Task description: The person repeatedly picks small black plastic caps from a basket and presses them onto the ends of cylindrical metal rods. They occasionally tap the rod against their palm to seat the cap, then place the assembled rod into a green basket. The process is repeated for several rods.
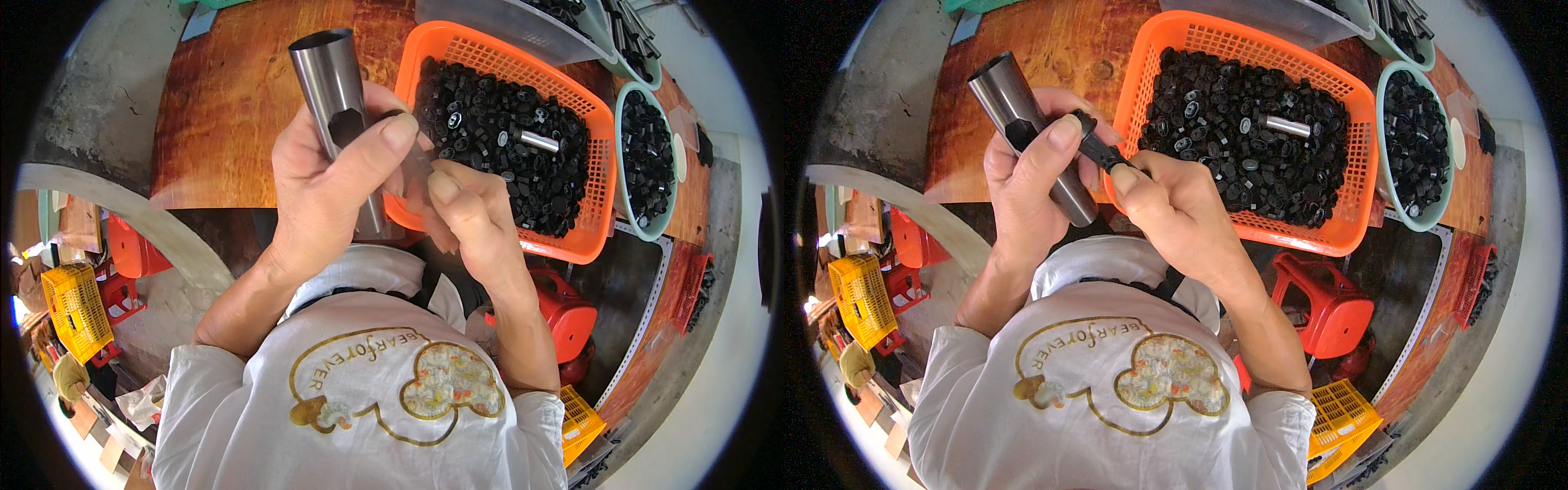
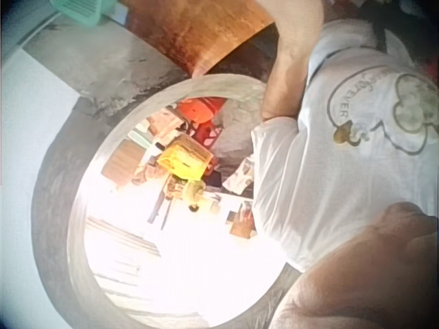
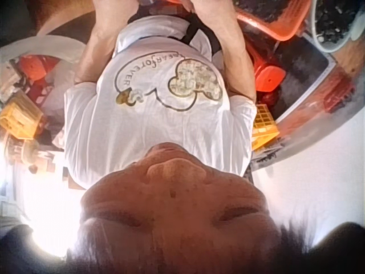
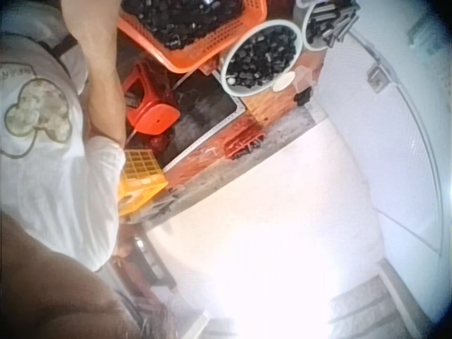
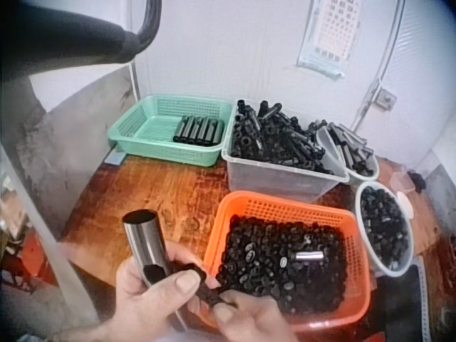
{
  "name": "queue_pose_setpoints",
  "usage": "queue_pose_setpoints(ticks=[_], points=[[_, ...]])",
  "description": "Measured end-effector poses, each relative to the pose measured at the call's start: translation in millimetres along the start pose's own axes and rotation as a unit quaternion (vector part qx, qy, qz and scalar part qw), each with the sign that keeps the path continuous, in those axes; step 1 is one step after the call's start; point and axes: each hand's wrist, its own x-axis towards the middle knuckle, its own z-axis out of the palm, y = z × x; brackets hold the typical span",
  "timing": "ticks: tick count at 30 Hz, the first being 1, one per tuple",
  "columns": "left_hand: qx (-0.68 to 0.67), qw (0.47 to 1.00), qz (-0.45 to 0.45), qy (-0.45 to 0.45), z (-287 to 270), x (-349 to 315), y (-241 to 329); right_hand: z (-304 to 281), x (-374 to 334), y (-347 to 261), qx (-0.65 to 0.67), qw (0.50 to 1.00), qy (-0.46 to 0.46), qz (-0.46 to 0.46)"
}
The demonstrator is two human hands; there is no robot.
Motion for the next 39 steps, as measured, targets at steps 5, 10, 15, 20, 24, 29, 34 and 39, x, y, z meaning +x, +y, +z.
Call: queue_pose_setpoints(ticks=[5,10,15,20,24,29,34,39], points=[[-0.046,0.998,-0.035,0.009,-2.7,2.1,1.0,1.1,-0.8,1.0,0.006,1.000,-0.012,0.022],[-0.062,0.997,-0.044,-0.017,-1.4,2.8,2.7,0.6,-1.5,4.3,0.014,1.000,-0.011,0.013],[-0.060,0.997,-0.044,-0.010,0.4,1.2,1.4,-0.8,-0.3,6.0,0.024,1.000,-0.015,0.010],[0.036,0.999,0.018,0.009,-5.9,11.1,-4.0,-4.1,-5.2,9.1,-0.005,1.000,-0.013,0.007],[-0.285,0.956,-0.057,0.044,-40.0,39.6,8.0,-2.9,-18.6,17.4,-0.074,0.996,-0.029,0.031],[-0.405,0.909,-0.087,0.036,-45.9,42.3,3.6,4.1,-24.2,29.1,-0.089,0.993,-0.069,0.041],[-0.336,0.937,-0.077,0.060,-35.6,35.0,-1.3,9.7,-20.2,25.8,-0.163,0.981,-0.094,-0.051],[-0.340,0.936,-0.068,0.060,-35.7,34.1,1.7,13.1,-17.2,24.4,-0.161,0.980,-0.117,-0.023]])
